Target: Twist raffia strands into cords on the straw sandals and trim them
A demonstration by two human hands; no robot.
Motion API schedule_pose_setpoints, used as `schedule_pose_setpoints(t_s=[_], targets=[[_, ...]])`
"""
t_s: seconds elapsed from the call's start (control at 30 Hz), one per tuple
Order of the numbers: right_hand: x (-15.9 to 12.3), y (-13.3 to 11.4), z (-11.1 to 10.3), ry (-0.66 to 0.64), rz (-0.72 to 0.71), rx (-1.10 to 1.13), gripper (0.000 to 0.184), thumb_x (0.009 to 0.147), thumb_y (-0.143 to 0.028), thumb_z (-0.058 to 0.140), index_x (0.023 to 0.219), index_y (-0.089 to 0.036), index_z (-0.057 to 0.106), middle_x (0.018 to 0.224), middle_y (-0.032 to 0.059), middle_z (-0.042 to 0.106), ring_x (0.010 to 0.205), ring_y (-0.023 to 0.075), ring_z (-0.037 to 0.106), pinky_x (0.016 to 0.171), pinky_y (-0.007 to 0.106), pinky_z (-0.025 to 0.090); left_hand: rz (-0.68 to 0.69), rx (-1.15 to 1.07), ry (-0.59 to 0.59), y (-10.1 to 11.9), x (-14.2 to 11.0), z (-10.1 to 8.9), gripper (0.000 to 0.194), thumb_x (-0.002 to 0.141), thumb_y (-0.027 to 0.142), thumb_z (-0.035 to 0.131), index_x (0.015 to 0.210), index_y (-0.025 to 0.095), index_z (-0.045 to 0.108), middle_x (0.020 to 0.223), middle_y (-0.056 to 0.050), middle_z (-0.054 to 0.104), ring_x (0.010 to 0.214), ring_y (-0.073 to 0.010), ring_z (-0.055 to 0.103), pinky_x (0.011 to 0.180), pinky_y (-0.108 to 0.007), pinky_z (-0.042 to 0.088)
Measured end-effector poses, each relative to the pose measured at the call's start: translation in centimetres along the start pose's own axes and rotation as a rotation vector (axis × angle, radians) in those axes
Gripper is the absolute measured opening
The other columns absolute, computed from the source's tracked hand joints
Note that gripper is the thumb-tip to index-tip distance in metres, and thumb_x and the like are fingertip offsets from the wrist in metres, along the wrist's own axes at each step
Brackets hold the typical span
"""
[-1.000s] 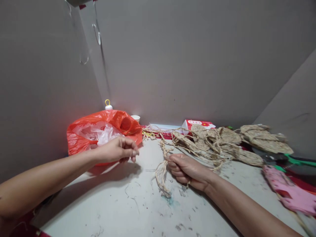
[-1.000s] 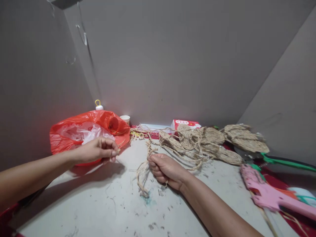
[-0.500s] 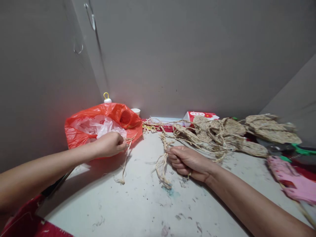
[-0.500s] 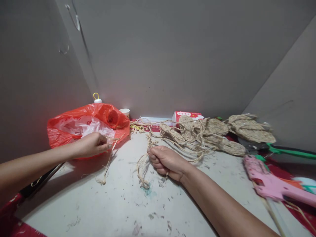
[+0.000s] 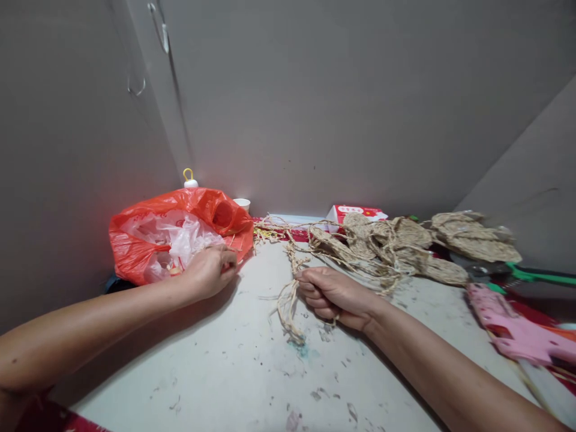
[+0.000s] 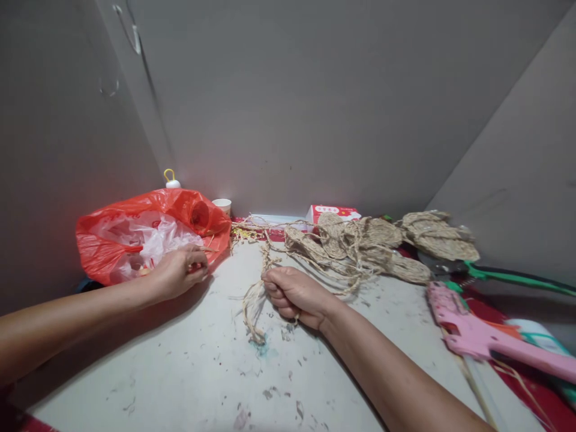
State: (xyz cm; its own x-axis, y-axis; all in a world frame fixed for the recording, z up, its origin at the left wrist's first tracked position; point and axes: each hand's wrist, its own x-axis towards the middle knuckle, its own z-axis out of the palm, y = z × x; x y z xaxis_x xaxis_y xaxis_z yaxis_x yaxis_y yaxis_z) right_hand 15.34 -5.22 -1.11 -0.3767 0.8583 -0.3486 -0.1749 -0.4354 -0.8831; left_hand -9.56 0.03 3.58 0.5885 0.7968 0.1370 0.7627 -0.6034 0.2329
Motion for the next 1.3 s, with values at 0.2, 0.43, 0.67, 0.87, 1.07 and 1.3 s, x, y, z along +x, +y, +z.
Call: schedule_pose_setpoints(t_s=[0.2,0.43,0.67,0.87,1.07,1.3], targets=[[0.0,-0.1,0.0,-0.010,0.009,0.019,0.037,0.078,-0.032,0.058,0.055,-0.020,0.032,0.046,-0.0107,0.022,0.039,0.0023,0.010,0.033,0.015,0.006,-0.142,-0.731,-0.168,3.3,1.2,0.0,0.003,0.077,0.019,0.051,0.075,0.017,0.052,0.060,0.002,0.055,0.053,-0.0085,0.051,0.053,-0.021,0.039],[-0.2,-0.3,0.1,-0.028,0.016,0.044,0.033,0.075,-0.028,0.058,0.056,-0.020,0.032,0.047,-0.0109,0.023,0.038,0.0019,0.011,0.032,0.013,0.006,-0.177,-1.011,-0.213,5.7,3.0,3.1,0.009,0.073,0.017,0.060,0.066,0.014,0.057,0.054,0.005,0.052,0.049,-0.0055,0.045,0.050,-0.019,0.036],[-0.1,-0.1,-0.1,-0.022,0.026,0.059,0.038,0.075,-0.032,0.061,0.055,-0.019,0.032,0.047,-0.0109,0.023,0.039,0.0014,0.009,0.032,0.013,0.007,-0.436,-1.506,-0.396,6.6,3.5,4.2,0.019,0.067,0.003,0.053,0.053,0.015,0.047,0.047,-0.001,0.058,0.044,-0.0093,0.054,0.051,-0.022,0.042],[-0.1,0.0,-0.3,-0.025,0.045,0.063,0.039,0.076,-0.033,0.063,0.057,-0.019,0.032,0.049,-0.0105,0.024,0.040,0.0013,0.009,0.032,0.013,0.007,-0.399,-1.616,-0.466,5.2,3.9,5.7,0.014,0.061,0.006,0.064,0.055,0.012,0.053,0.047,-0.002,0.061,0.043,-0.0091,0.055,0.049,-0.021,0.043],[-0.2,0.2,-0.5,-0.019,0.058,0.069,0.038,0.078,-0.032,0.062,0.058,-0.019,0.033,0.050,-0.0099,0.025,0.040,0.0018,0.009,0.033,0.013,0.007,-0.379,-1.572,-0.474,4.8,4.0,5.6,0.017,0.058,0.008,0.070,0.060,0.012,0.054,0.049,-0.001,0.061,0.043,-0.0074,0.054,0.042,-0.017,0.036],[-0.2,0.4,-0.7,-0.039,0.054,0.064,0.040,0.077,-0.036,0.064,0.058,-0.019,0.034,0.050,-0.0101,0.024,0.040,0.0015,0.011,0.033,0.013,0.008,-0.361,-1.527,-0.511,4.5,4.3,5.8,0.014,0.062,0.009,0.069,0.073,0.012,0.061,0.051,0.002,0.061,0.043,-0.0049,0.050,0.043,-0.017,0.036]])
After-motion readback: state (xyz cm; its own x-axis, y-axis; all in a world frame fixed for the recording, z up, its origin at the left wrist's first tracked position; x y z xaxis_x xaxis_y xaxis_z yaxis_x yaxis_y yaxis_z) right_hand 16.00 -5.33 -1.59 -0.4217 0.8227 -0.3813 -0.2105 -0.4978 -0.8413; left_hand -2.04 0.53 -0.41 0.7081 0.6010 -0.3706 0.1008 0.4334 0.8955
